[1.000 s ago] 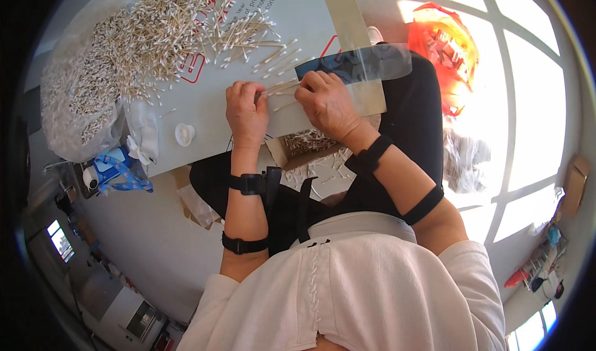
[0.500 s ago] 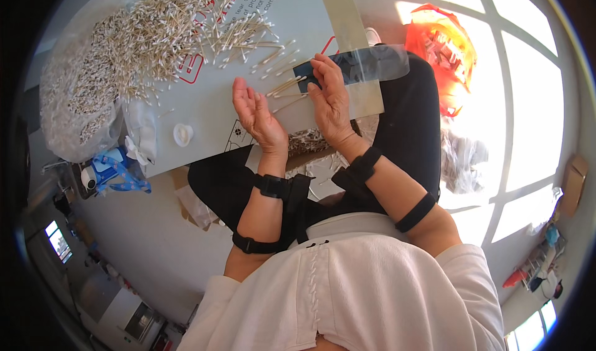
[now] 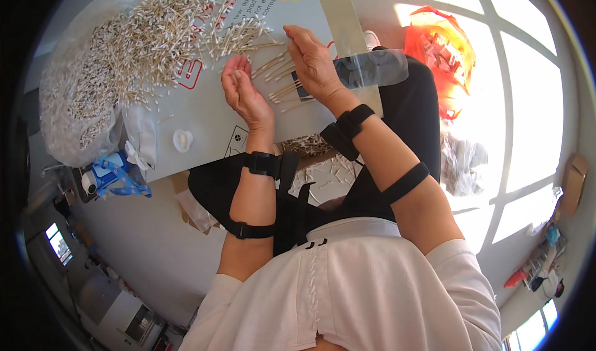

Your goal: The recorder is packaging cotton swabs into small boxes and organizing them on the workspace.

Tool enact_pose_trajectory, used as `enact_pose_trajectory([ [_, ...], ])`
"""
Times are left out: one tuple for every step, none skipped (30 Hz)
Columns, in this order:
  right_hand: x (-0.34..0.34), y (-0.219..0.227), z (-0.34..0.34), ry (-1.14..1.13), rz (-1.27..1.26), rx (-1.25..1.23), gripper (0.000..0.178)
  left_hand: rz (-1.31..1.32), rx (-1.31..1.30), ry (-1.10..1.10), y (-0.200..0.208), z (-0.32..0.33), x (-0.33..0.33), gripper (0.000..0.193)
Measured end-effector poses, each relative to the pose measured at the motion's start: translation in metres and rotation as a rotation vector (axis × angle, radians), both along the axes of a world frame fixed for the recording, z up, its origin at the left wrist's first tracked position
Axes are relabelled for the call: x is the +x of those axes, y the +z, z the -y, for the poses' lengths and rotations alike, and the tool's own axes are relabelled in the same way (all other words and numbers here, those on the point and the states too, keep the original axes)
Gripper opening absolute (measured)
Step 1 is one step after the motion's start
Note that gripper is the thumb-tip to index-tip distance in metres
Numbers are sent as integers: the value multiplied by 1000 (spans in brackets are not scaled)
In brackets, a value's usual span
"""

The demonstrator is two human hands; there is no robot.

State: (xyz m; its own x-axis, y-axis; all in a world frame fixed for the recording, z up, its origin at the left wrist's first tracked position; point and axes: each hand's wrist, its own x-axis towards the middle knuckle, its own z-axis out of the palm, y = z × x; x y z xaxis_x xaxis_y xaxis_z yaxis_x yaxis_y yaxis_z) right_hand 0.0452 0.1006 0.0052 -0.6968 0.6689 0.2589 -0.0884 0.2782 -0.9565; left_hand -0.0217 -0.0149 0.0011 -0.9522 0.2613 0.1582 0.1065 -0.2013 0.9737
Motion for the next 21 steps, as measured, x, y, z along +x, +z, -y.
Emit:
enact_pose_trajectory([
  [1,1,3,13,51,-3,31,-3,-8,3,-1,-1,0,41],
  [3,1,6,27,102,-6,31,-1,-8,5,-2,-1,2,41],
  [7,2,10,28,103,-6,31,26,17,-1,-3,1,3,38],
  [12,3,13,23,118,-47,31,52,42,-8,-4,2,5,36],
  [15,2,15,18,133,-90,31,53,43,-8,-4,4,5,36],
  [16,1,14,18,133,-89,31,-89,-100,-3,-4,8,3,33],
  [18,1,14,-28,110,-20,29,-229,-243,0,-1,11,0,31],
  [20,0,14,-73,86,48,28,-227,-243,-3,1,13,-3,31],
  [22,-1,12,-76,88,48,28,-438,-507,-4,4,15,-8,28],
  [22,0,11,-66,141,99,27,-650,-773,-4,7,17,-12,27],
  [22,1,9,-57,195,149,26,-651,-772,-4,10,17,-15,27],
  [21,1,9,-58,194,149,26,-678,-837,-68,12,16,-18,24],
  [19,1,8,-46,228,251,22,-707,-901,-130,14,15,-21,21],
  [17,1,7,-35,262,353,19,-708,-900,-130,15,13,-24,21],
  [16,1,7,-36,261,353,19,-731,-910,-175,16,11,-26,17],
  [14,0,6,-25,271,385,15,-753,-920,-221,16,9,-28,15],
  [13,0,6,-14,282,416,12,-754,-920,-221,16,8,-29,15],
  [13,-1,6,-14,282,416,12,-780,-970,-227,16,6,-29,14],
  [13,-1,5,-9,279,428,11,-807,-1019,-234,16,5,-29,13],
  [13,-2,5,-3,275,440,10,-807,-1019,-235,16,3,-29,13],
  [14,-2,4,-4,276,440,10,-814,-1040,-199,16,2,-28,13],
])
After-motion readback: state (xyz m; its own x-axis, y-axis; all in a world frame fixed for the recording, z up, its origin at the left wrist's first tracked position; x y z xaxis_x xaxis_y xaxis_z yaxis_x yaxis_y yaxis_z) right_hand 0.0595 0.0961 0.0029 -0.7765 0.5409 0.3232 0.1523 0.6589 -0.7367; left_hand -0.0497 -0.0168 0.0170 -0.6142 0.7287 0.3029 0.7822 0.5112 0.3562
